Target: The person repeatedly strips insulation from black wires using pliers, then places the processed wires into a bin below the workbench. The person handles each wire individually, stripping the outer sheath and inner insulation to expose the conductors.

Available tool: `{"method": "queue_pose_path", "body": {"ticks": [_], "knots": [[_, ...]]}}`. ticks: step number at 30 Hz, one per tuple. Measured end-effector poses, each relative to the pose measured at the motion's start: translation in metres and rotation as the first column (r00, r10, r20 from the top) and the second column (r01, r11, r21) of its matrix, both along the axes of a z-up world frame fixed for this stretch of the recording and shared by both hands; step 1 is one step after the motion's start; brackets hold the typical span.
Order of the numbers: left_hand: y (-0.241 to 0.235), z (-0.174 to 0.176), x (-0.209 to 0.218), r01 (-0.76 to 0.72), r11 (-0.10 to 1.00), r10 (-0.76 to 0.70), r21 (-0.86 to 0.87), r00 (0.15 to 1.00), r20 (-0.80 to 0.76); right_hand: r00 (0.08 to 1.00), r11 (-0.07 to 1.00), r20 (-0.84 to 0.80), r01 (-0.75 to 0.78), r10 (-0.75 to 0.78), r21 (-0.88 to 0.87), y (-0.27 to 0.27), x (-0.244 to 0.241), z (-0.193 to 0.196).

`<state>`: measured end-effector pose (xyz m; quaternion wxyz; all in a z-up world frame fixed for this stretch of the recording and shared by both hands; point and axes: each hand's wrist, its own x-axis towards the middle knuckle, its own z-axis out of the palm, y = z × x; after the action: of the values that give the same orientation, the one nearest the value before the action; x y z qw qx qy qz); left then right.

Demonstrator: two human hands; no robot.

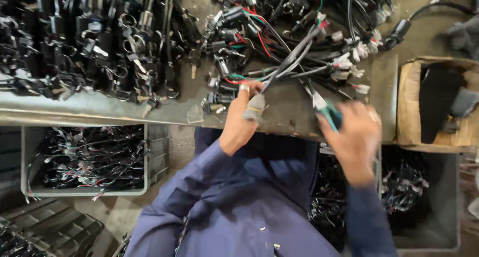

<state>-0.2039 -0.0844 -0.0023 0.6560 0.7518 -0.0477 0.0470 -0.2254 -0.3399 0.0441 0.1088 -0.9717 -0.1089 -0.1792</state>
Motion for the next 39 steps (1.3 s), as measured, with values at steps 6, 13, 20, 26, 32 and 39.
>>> {"method": "queue_pose_path", "body": {"ticks": [6,13,20,26,32,39], "knots": [[0.001,0.003,-0.029,0.067,0.776,-0.333,-0.627,0.888,-0.316,0.577,0.036,-0.545,0.666,0.608,0.745,0.029,-0.101,-0.02],[0.001,0.026,-0.059,0.126,0.718,-0.458,-0.684,0.826,-0.329,0.773,0.594,-0.37,-0.011,0.516,0.805,0.039,-0.083,-0.058],[0.006,0.04,-0.087,0.267,0.89,-0.339,-0.369,0.93,-0.145,0.762,0.724,-0.105,-0.551,0.639,0.415,0.032,-0.016,0.002],[0.011,0.023,-0.077,0.214,0.826,-0.402,-0.522,0.872,-0.279,0.812,0.896,-0.385,-0.367,0.439,0.249,0.028,-0.036,0.013],[0.017,0.003,-0.07,0.351,0.926,-0.328,0.14,0.931,-0.163,0.767,0.872,-0.458,-0.265,0.449,0.411,0.022,-0.06,-0.028],[0.015,-0.001,-0.071,0.37,0.913,-0.339,0.17,0.922,-0.188,0.766,0.858,-0.444,-0.266,0.464,0.439,0.02,-0.061,-0.049]]}}
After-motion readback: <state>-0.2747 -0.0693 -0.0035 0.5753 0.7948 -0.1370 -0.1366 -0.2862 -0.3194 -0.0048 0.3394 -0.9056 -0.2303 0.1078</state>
